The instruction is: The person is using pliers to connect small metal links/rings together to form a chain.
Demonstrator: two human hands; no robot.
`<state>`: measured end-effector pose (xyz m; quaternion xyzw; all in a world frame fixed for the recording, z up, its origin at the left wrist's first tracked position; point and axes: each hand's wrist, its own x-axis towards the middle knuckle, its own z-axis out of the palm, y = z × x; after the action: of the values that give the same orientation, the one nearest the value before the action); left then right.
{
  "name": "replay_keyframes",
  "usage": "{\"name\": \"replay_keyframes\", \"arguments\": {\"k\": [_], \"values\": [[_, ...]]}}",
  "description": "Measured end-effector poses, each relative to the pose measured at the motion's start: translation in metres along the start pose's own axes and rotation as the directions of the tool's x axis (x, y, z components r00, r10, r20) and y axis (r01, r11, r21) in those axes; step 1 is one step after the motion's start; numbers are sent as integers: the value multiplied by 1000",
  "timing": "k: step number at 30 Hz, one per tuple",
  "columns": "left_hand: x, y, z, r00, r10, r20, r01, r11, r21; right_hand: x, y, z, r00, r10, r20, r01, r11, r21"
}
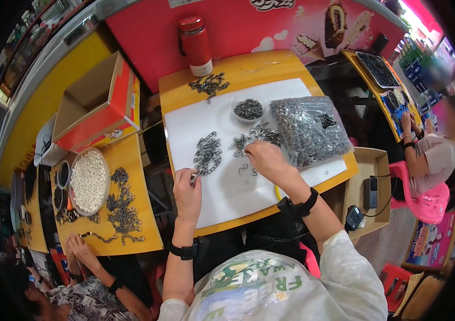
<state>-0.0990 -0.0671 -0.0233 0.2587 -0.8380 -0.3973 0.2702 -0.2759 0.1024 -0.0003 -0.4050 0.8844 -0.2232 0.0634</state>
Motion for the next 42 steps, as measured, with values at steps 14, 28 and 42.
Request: {"name": "replay_keyframes", "arguments": {"k": [14, 28, 42], "values": [[14, 8, 24, 961, 233, 147, -264, 930, 254, -30, -30, -9, 998, -10, -69, 31, 950, 311], [13, 23, 34, 987, 71, 141, -111, 949, 296, -84, -40, -26, 987, 60, -150, 17, 885, 466], [1, 16, 27, 923, -225, 314, 358, 801, -479, -113, -28, -35, 980, 132, -152, -53, 897, 439]]}}
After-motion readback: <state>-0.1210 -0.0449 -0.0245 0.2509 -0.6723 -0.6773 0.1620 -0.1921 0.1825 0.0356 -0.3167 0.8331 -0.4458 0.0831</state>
